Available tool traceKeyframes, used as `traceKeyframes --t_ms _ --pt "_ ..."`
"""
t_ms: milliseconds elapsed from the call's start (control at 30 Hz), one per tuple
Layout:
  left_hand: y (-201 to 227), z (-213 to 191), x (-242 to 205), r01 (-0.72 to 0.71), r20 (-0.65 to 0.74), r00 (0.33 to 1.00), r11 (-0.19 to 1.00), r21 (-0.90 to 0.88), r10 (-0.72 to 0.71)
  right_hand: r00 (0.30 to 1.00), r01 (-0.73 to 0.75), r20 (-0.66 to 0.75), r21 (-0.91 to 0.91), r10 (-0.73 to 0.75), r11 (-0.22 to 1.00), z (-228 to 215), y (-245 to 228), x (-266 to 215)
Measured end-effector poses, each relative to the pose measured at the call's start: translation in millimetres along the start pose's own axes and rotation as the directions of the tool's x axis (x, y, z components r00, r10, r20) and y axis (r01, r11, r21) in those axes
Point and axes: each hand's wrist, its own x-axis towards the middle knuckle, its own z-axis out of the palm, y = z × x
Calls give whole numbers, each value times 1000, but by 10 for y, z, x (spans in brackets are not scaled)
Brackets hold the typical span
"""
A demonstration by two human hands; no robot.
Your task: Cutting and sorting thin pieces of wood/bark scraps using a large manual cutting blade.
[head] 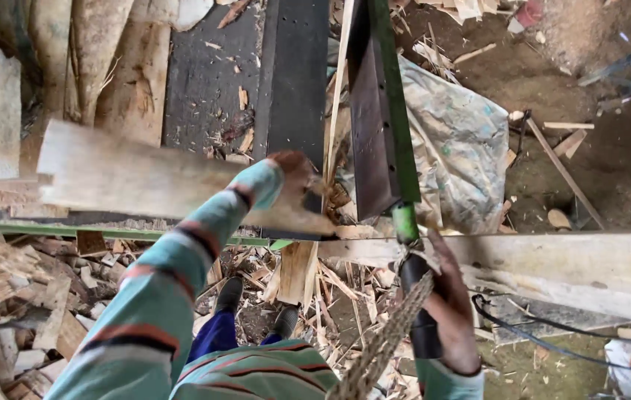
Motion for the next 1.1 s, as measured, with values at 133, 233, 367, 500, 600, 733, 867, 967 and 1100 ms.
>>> traceKeyframes --t_ms 133,233,367,500,600,733,867,967,1100 --pt "239 157 -679 -72 154 984 989 -129 91 990 140 15 -22 -140 990 467 -389 -325" --pt "438 345 -1191 -63 188 977 975 -213 104 991 130 19 -121 -129 984 476 -88 -474" --pt "615 450 -1559 -104 173 974 965 -241 148 994 110 53 -254 -100 961 -167 1171 -391" --pt "1149 46 -2200 -38 141 988 990 -138 57 998 38 51 -359 -21 933 -501 2719 -343" --pt "1160 -91 -2448 -21 60 998 999 -26 22 998 20 55 -456 6 890 -551 3471 -81" --pt "930 -214 -2692 -65 -99 994 982 -176 48 995 -25 66 -596 81 803 -369 3895 126" --pt "816 -227 -2759 -244 -124 968 936 -255 218 986 42 -54 -835 -157 549 83 3826 202" --pt "339 14 -2605 -398 -105 914 819 -412 392 988 12 -122 -541 -93 841 95 3729 362" --pt "451 -26 -2777 -205 -18 959 649 -732 282 995 -94 -38 -506 87 857 -523 3790 427"
